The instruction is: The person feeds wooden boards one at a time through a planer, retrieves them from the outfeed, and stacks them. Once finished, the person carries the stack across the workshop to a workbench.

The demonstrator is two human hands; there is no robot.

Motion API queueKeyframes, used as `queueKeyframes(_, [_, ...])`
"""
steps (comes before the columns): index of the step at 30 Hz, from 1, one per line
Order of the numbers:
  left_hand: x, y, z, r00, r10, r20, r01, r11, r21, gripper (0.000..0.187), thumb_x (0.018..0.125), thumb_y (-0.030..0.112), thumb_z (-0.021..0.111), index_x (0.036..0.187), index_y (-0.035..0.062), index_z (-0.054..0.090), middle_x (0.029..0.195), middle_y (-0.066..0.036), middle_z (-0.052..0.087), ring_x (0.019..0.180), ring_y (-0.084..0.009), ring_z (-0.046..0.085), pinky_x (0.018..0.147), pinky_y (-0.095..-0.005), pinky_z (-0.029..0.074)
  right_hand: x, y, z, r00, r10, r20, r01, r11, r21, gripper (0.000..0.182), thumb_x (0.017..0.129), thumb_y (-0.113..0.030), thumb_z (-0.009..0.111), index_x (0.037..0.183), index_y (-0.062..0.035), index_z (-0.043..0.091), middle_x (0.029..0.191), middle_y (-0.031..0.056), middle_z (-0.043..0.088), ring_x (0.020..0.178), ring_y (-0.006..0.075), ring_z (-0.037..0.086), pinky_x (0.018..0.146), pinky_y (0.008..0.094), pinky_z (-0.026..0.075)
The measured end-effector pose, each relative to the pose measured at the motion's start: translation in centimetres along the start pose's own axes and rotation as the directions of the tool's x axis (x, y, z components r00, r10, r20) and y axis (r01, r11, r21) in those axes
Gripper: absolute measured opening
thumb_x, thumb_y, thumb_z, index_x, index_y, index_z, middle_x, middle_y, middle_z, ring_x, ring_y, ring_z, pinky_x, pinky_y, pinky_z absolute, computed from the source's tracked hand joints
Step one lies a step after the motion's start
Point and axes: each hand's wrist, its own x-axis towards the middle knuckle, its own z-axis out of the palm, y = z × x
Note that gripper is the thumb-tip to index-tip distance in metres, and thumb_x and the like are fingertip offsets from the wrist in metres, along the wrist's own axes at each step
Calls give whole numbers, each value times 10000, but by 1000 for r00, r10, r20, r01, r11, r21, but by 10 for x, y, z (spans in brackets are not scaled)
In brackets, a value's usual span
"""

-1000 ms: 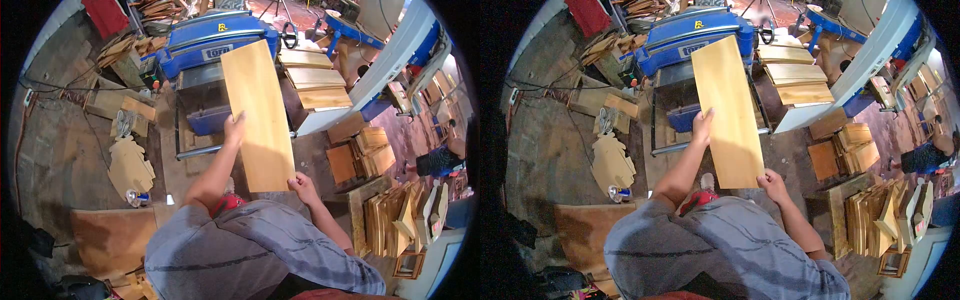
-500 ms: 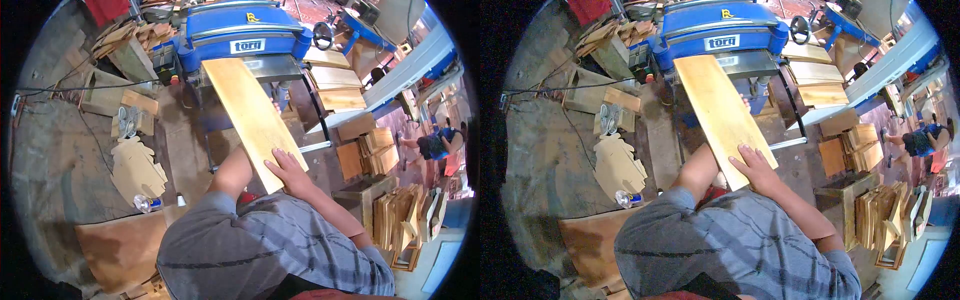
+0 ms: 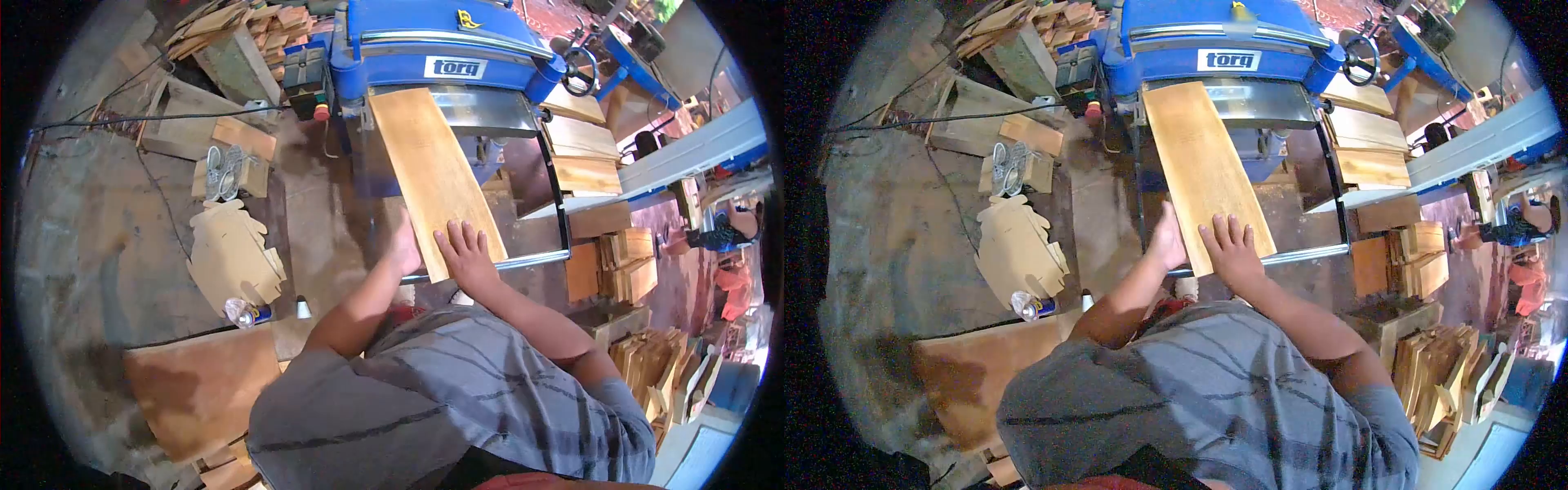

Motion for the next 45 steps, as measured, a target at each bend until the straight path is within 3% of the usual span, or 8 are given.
queueKeyframes(4, [24, 0, -36, 968, 101, -230, 1, 913, 409, 388, 1032, 190, 464, 1381, 29, 413, 1299, -147, 540, 1187, -267, 543, 1008, -428, 464, 25, -5, 10, 997, 5, 73, -2, 999, -51, 603, 936, -195, 476, 1510, -110, 312, 1550, 231, 281, 1418, 462, 284, 1078, 646, 307])
queueKeyframes(13, [39, 41, -70, 978, -63, -198, 170, 790, 589, 481, 1010, 196, 520, 1425, 3, 372, 1393, -146, 518, 1276, -241, 500, 1081, -407, 398, 44, 21, 38, 998, -41, 47, 37, 995, 91, 600, 938, -182, 475, 1503, -84, 300, 1549, 255, 262, 1430, 454, 258, 1121, 636, 232])
queueKeyframes(15, [50, 36, -83, 923, 369, -109, 52, 162, 985, 657, 877, 247, 671, 1407, -21, 389, 1352, -259, 525, 1260, -384, 516, 1075, -464, 391, 53, 23, 44, 999, -30, 30, 27, 993, 113, 595, 941, -178, 466, 1504, -83, 297, 1552, 257, 257, 1435, 458, 247, 1120, 640, 232])
queueKeyframes(16, [47, 33, -79, 928, 358, -107, 53, 157, 986, 657, 877, 247, 671, 1407, -21, 389, 1352, -259, 525, 1260, -384, 516, 1075, -464, 391, 56, 25, 47, 1000, -28, 13, 27, 992, 126, 590, 944, -175, 456, 1504, -82, 294, 1554, 259, 252, 1439, 463, 237, 1119, 645, 232])
queueKeyframes(18, [35, 36, -50, 845, 390, 365, -66, -601, 796, 860, 757, 247, 754, 1459, -13, 332, 1489, -298, 338, 1412, -426, 309, 1160, -496, 260, 69, 33, 53, 1000, -10, 14, 9, 993, 114, 577, 957, -192, 445, 1503, -79, 301, 1556, 258, 252, 1441, 461, 234, 1119, 643, 236])
queueKeyframes(21, [11, 31, 3, 994, -32, 102, -92, -743, 662, 914, 774, 211, 754, 1505, -6, 251, 1553, -310, 179, 1464, -441, 164, 1195, -518, 161, 85, 42, 53, 1000, 11, -13, -9, 993, 121, 560, 968, -205, 441, 1500, -83, 316, 1552, 249, 274, 1434, 449, 262, 1117, 637, 247])
queueKeyframes(26, [82, 22, -41, 920, 147, 364, -32, -896, 442, 772, 812, 95, 604, 1459, -125, 245, 1537, -323, 224, 1467, -452, 153, 1199, -530, 128, 131, 61, 50, 999, 39, -25, -35, 990, 135, 569, 961, -205, 462, 1495, -67, 324, 1549, 230, 294, 1439, 416, 272, 1113, 635, 257])
queueKeyframes(45, [135, 63, -14, 982, 76, 176, 3, -924, 381, 863, 789, 122, 639, 1478, -136, 188, 1535, -362, 177, 1465, -480, 132, 1202, -533, 114, 185, 92, 41, 997, -6, 82, 6, 1000, 8, 649, 930, -204, 487, 1506, -5, 263, 1574, 239, 232, 1462, 428, 213, 1129, 625, 235])
